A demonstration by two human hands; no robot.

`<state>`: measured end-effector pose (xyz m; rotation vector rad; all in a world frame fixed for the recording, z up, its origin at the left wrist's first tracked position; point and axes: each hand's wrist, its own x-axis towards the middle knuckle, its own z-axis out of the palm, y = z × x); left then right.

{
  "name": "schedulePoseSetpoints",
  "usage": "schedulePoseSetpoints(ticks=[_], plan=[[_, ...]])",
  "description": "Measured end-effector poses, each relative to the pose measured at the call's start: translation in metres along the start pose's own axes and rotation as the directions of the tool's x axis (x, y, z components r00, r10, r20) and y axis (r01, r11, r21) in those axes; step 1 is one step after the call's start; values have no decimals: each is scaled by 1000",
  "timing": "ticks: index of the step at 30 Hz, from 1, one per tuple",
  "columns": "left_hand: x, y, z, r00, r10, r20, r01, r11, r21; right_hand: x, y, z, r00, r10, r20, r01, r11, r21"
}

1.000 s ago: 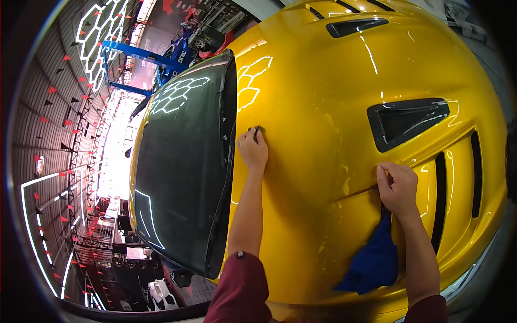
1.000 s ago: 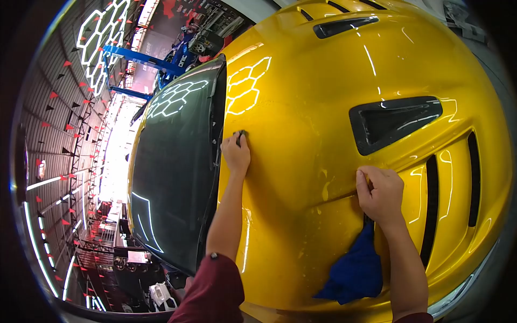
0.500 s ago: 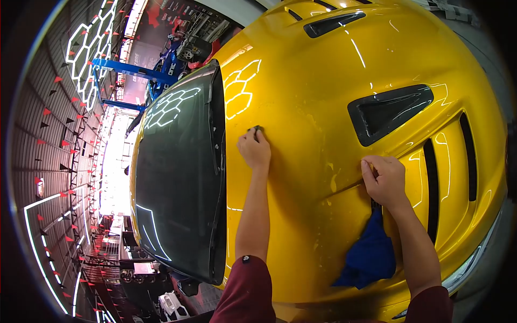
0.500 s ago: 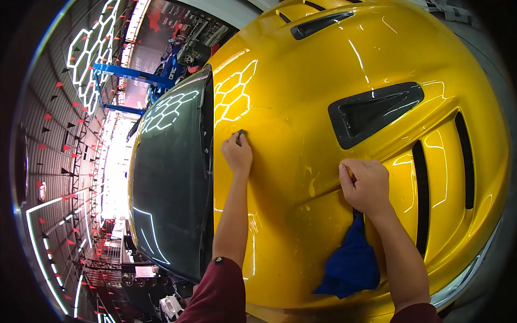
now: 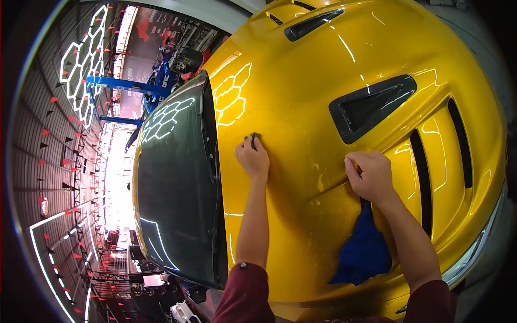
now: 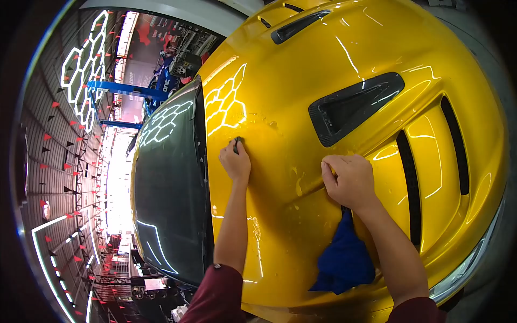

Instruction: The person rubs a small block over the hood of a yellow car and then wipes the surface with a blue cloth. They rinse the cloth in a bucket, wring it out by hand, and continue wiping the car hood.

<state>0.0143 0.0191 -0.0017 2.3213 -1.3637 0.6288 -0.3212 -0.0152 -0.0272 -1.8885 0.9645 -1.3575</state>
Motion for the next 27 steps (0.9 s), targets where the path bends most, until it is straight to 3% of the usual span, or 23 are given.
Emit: schedulePoseSetpoints(ticks=[3,5,8,13,16,18,20,23,27], plan=[[-74,39,-44,986,165,30,-160,981,-110,-1,2,-2,1000,12,14,-12,1000,-5],[-139,74,-82,988,154,15,-149,974,-172,-2,1,-2,999,26,24,-26,1000,-7],[-135,77,-84,984,179,23,-172,966,-192,-2,1,-2,999,28,28,-28,1000,-14],[-8,39,-3,988,153,36,-146,978,-149,-3,-1,-2,999,40,31,-39,999,-17],[-28,56,-14,978,205,26,-197,965,-175,2,0,-4,998,32,56,-32,999,-13],[-88,70,-51,966,256,21,-247,949,-193,-2,1,-5,999,32,37,-32,999,-9],[-148,86,-93,956,270,110,-239,942,-235,-2,1,-4,1000,22,11,-22,1000,-2],[-135,83,-86,943,313,111,-282,931,-232,-3,3,-1,1000,3,0,-3,1000,4],[-30,83,-11,934,350,76,-315,903,-293,-1,0,-3,998,36,48,-36,999,-11]])
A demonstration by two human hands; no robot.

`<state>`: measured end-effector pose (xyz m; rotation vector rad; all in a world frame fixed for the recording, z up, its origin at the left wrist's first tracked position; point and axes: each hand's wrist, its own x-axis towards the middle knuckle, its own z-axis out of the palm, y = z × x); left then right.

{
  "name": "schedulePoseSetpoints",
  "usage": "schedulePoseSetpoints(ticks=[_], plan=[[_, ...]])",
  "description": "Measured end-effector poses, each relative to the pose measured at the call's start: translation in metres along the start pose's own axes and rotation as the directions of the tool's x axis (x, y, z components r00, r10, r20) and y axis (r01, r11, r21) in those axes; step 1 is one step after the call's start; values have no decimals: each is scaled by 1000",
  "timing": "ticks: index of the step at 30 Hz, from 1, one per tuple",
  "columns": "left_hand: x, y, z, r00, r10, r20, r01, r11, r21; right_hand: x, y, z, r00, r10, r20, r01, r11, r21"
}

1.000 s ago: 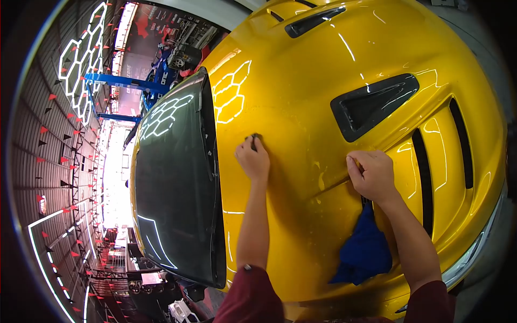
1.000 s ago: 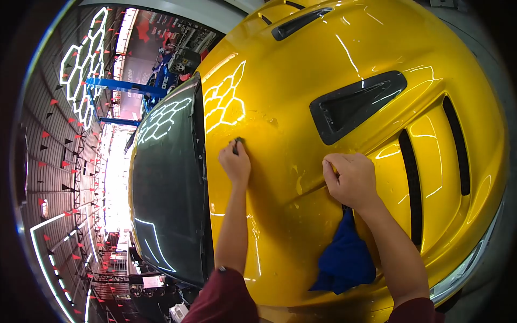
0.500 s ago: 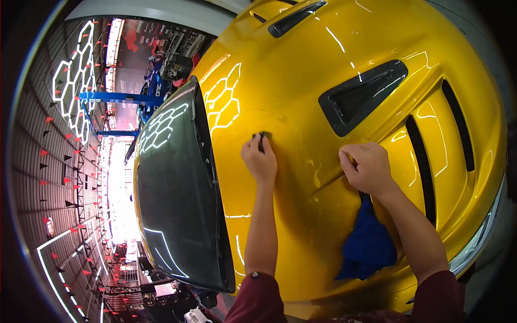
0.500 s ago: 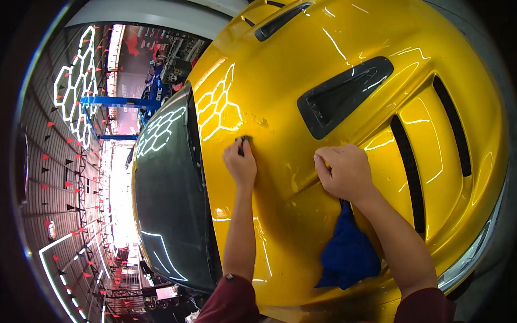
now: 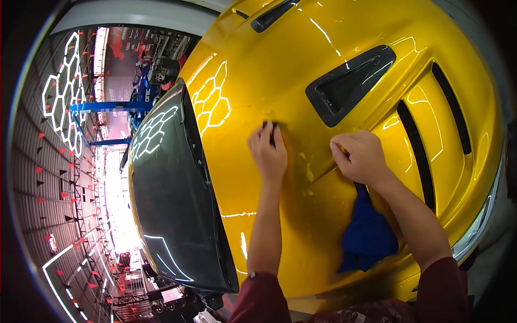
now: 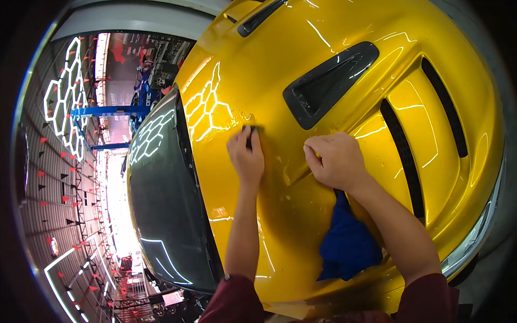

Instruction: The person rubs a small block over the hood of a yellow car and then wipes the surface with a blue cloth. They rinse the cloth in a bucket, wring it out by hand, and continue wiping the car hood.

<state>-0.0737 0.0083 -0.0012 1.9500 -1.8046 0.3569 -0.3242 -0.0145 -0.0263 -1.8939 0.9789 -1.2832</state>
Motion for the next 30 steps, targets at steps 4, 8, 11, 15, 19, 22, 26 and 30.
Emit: schedulePoseSetpoints(ticks=[4,8,11,15,19,22,26,30], plan=[[-20,11,-15,999,42,-12,-42,999,-34,-3,2,3,1000,-21,-2,21,1000,-8],[-143,50,-77,998,-35,46,34,999,20,-5,4,2,1000,12,23,-12,1000,-2],[-150,49,-89,999,-42,22,41,999,28,-2,-2,4,1000,5,-17,-5,1000,-6],[-48,-18,-39,990,-101,-99,103,995,9,-1,0,5,999,47,-8,-47,999,-12],[-76,4,-50,984,-128,-122,122,991,-55,-5,-3,8,997,75,9,-74,995,-74],[-168,63,-97,993,-107,-44,105,993,-51,-9,2,10,996,90,0,-90,995,-39],[-209,98,-153,943,-269,-197,224,949,-223,-23,-25,23,995,83,-61,-77,992,103],[-197,104,-188,701,-683,-208,453,651,-610,-98,-157,41,775,104,624,-376,869,322]])
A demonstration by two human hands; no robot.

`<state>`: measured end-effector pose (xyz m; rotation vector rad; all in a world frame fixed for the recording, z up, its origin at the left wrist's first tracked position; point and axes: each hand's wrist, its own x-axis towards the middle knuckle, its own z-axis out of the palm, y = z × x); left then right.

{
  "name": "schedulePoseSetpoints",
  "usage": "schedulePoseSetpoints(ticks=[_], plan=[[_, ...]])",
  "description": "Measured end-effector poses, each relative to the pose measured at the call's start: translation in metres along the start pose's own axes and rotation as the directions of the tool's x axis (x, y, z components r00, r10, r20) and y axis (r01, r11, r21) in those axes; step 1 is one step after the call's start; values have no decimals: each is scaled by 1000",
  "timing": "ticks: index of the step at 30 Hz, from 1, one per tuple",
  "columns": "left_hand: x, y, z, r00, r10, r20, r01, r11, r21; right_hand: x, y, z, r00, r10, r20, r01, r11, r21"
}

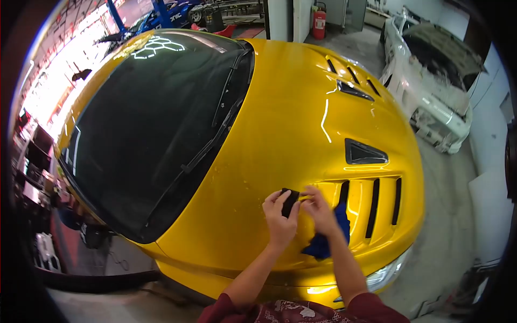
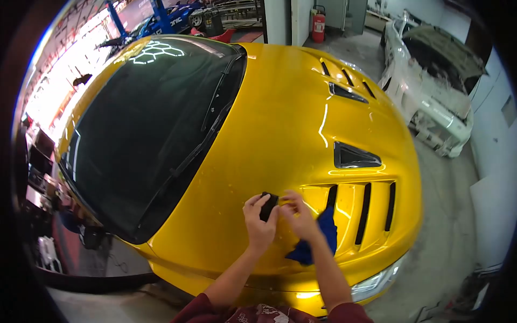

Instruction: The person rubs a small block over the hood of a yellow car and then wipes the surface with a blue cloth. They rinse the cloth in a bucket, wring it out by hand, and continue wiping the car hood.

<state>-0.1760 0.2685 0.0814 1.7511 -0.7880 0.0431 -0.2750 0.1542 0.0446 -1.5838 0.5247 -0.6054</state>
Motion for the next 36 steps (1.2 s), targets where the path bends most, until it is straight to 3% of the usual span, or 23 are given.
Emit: schedulePoseSetpoints(ticks=[1,2,4,5,8,10,12,19,22,23,26,30,31,34,36], plan=[[-2,-5,-4,991,-119,57,123,989,-83,-12,-16,26,994,96,50,-101,990,95],[-6,-13,-6,970,-215,114,238,936,-258,-19,-8,42,991,133,33,-136,928,347],[-15,-23,-21,899,-346,269,438,714,-546,-28,-22,60,971,227,-72,-199,940,278],[-18,-22,-34,904,-314,289,424,735,-529,-33,-28,65,973,223,-54,-202,946,253],[-21,-14,-65,869,-411,276,495,734,-465,-50,-58,84,968,251,22,-251,951,181],[-33,-33,-74,829,-403,389,559,625,-545,-61,-70,95,965,259,48,-261,965,25],[-36,-36,-90,781,-383,494,620,573,-536,-69,-71,104,968,251,13,-252,967,37],[-45,-25,-118,777,-329,536,629,384,-676,-97,-94,134,977,175,-122,-171,984,40],[-47,-22,-111,782,-324,532,620,322,-715,-99,-100,133,979,137,-153,-159,976,-146],[-47,-22,-107,782,-327,530,618,300,-727,-98,-106,142,966,74,-248,-152,939,-308],[-34,-20,-101,741,-372,559,666,302,-682,-92,-107,138,982,-109,-152,-42,662,-748],[-22,-22,-84,748,-392,535,656,313,-687,-84,-114,139,982,-141,-124,-23,567,-824],[-19,-24,-84,730,-385,564,681,344,-646,-82,-112,137,983,-131,-125,-22,599,-801],[-5,-28,-85,697,-367,616,715,421,-558,-70,-115,129,984,-180,-6,68,403,-913],[-1,-30,-83,701,-362,614,709,442,-550,-63,-111,124,987,-157,16,81,417,-905]])
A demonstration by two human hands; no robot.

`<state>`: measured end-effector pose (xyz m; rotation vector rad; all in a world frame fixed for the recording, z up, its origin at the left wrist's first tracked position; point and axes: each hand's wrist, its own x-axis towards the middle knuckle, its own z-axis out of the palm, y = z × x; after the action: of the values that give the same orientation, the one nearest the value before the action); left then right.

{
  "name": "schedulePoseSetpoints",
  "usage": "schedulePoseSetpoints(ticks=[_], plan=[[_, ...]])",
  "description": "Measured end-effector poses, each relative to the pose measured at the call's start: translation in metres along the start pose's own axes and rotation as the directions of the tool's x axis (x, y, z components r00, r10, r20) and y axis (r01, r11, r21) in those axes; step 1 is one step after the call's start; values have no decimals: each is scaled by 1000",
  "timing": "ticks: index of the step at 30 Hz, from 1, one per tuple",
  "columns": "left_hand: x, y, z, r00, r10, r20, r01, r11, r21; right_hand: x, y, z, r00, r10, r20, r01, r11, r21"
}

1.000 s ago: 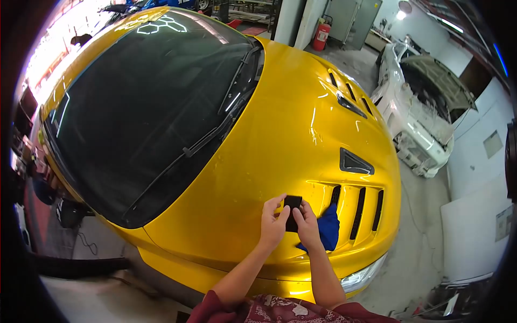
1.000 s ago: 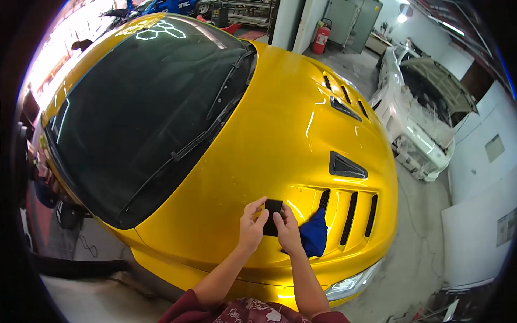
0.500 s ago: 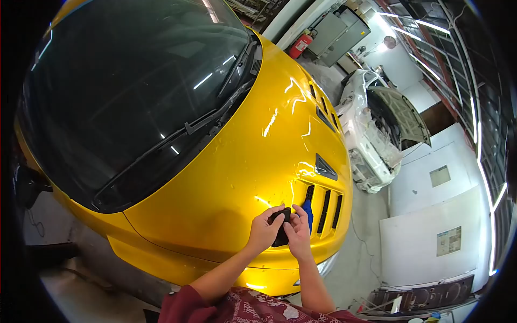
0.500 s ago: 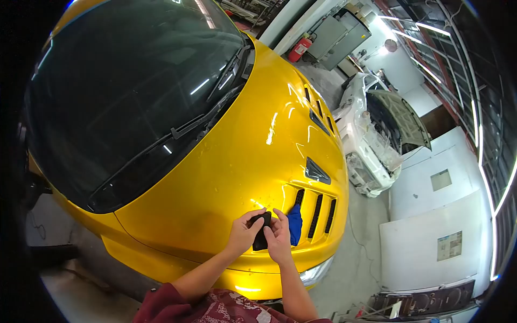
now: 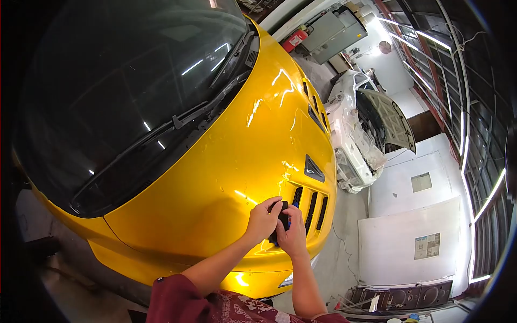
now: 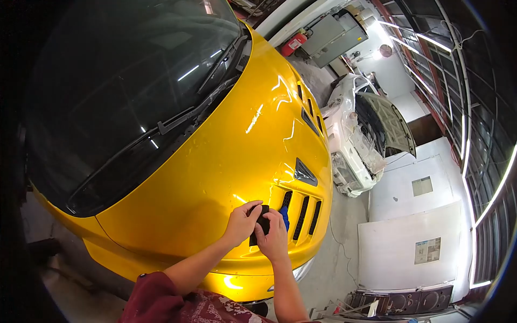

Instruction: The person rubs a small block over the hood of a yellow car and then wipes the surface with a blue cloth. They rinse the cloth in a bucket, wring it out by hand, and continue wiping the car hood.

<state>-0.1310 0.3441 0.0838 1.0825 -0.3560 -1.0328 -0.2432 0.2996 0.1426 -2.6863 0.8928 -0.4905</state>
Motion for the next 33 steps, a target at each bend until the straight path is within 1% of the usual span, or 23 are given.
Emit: schedulePoseSetpoints(ticks=[1,3,4,6,7,10,13,16,17,18,20,21,22,23,25,27,30,31,33], plan=[[4,-1,0,1000,13,-7,-13,1000,-8,3,4,2,1000,-5,17,5,1000,9],[11,-5,0,999,39,-23,-39,999,-23,6,9,9,999,35,-2,-35,997,69],[14,-10,1,999,32,-37,-35,997,-76,7,10,13,998,57,-12,-56,993,100],[17,-17,5,998,19,-63,-30,983,-179,12,7,18,990,140,20,-142,974,175],[18,-16,4,998,0,-63,-12,982,-190,16,6,20,983,182,38,-186,960,211],[24,-24,8,992,39,-117,-67,967,-244,28,13,26,957,280,79,-290,943,165],[35,-23,5,985,64,-160,-96,975,-200,42,10,32,968,244,57,-251,949,192],[44,-9,1,977,109,-185,-141,975,-170,59,8,43,982,189,-12,-185,973,141],[51,-4,-6,993,53,-103,-70,982,-175,67,4,44,976,219,-5,-214,959,188],[59,-1,-12,989,108,-97,-113,992,-51,76,9,49,975,223,2,-218,950,224],[78,8,-27,975,211,-65,-195,962,193,93,24,57,972,233,18,-228,929,291],[93,19,-37,947,308,-95,-272,921,279,105,24,57,968,242,57,-248,910,331],[109,30,-47,908,401,-123,-333,867,371,115,34,65,979,199,36,-198,908,369],[132,28,-57,773,607,-187,-486,755,440,128,40,70,983,176,48,-182,910,373],[164,59,-103,684,699,-210,-469,642,607,141,53,83,983,164,84,-183,916,356],[180,89,-139,464,848,-256,-475,482,736,162,67,97,983,143,117,-173,933,316],[188,95,-167,528,759,-381,-334,598,729,177,66,111,996,44,75,-55,985,163],[194,85,-171,524,760,-383,-282,580,765,179,65,115,997,15,77,-27,987,155],[194,77,-171,552,757,-350,-201,528,825,179,67,121,998,-45,34,42,996,83]])
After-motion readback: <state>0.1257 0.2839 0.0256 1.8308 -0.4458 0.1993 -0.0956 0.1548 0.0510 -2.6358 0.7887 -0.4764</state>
